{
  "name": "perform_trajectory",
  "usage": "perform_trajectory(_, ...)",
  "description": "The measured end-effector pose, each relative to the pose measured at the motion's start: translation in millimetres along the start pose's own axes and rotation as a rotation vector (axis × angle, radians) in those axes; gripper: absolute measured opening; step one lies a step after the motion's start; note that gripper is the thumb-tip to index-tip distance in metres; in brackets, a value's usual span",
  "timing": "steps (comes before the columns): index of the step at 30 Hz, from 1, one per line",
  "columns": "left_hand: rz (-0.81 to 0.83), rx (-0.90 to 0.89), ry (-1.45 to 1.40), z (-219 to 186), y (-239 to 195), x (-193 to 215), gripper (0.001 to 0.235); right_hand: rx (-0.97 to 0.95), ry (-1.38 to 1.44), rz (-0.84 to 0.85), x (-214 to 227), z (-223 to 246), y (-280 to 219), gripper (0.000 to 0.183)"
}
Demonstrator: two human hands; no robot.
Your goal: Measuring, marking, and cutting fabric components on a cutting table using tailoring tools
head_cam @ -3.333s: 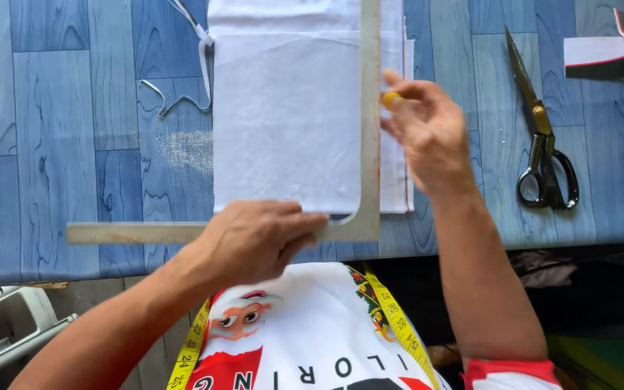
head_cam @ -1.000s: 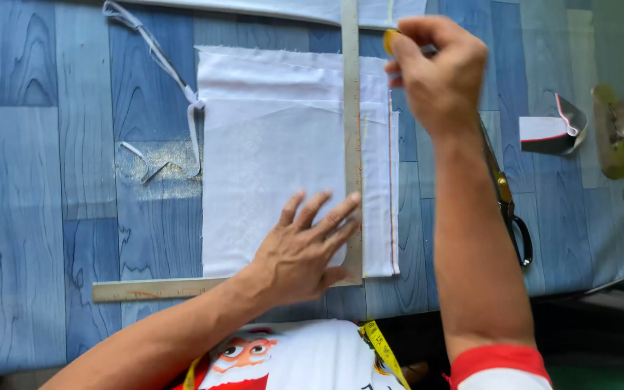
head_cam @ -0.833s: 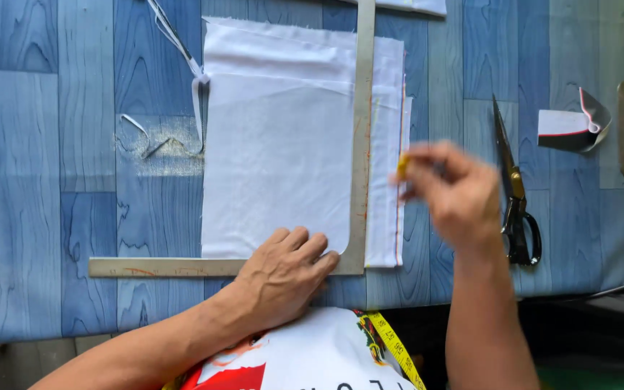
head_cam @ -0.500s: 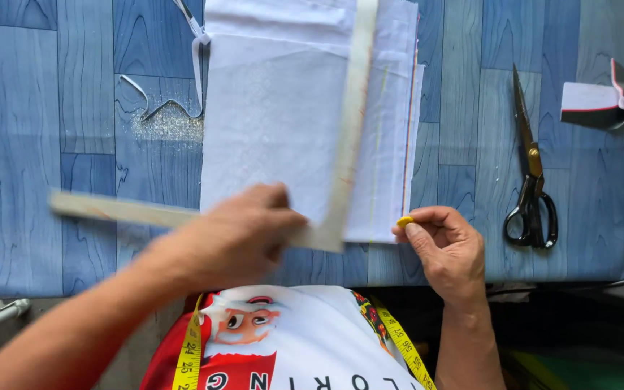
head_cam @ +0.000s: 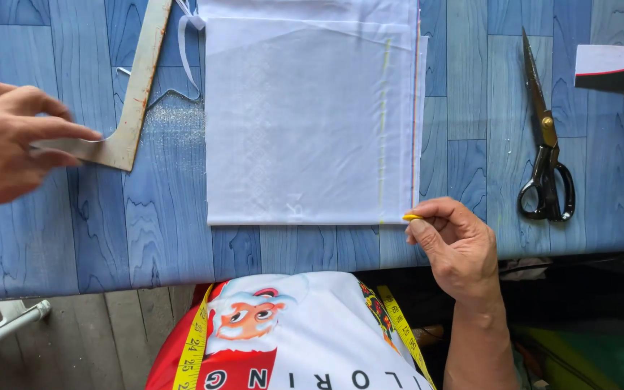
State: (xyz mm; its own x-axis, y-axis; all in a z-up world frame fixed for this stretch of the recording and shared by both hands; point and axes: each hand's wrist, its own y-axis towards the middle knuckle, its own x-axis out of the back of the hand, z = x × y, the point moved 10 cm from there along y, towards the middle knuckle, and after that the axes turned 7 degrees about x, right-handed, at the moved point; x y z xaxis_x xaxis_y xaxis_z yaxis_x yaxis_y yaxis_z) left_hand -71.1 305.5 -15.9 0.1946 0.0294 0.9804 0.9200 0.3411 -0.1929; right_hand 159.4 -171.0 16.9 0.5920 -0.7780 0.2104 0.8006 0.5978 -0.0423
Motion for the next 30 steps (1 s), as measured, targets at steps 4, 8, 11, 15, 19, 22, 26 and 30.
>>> perform_trajectory(4,-0.2,-0.293,-0.263,-161,0,97,0.03,-0.128,-0.214,-0.048,-3,-5,1,0.021)
perform_trajectory(8,-0.409,-0.622,-0.693,-299,-7,83,0.043,-0.024,-0.311,-0.003,-16,4,8,0.01)
perform_trajectory(11,-0.545,-0.652,-0.576,-349,-8,82,0.013,0.059,-0.269,-0.031,-18,11,12,0.008)
perform_trajectory(15,-0.512,-0.679,-0.489,-367,-1,62,0.017,0.0,-0.404,-0.049,-18,7,15,0.01)
perform_trajectory(19,-0.498,-0.686,-0.453,-364,0,70,0.01,-0.008,-0.481,-0.039,-25,15,19,0.007)
perform_trajectory(22,-0.472,-0.696,-0.426,-368,2,61,0.021,-0.04,-0.508,-0.044,-22,10,19,0.007)
perform_trajectory(26,-0.475,-0.682,-0.42,-366,3,64,0.012,-0.064,-0.514,-0.035,-24,9,31,0.008)
perform_trajectory(30,-0.466,-0.683,-0.453,-367,2,63,0.012,-0.011,-0.585,0.018,-32,17,56,0.006)
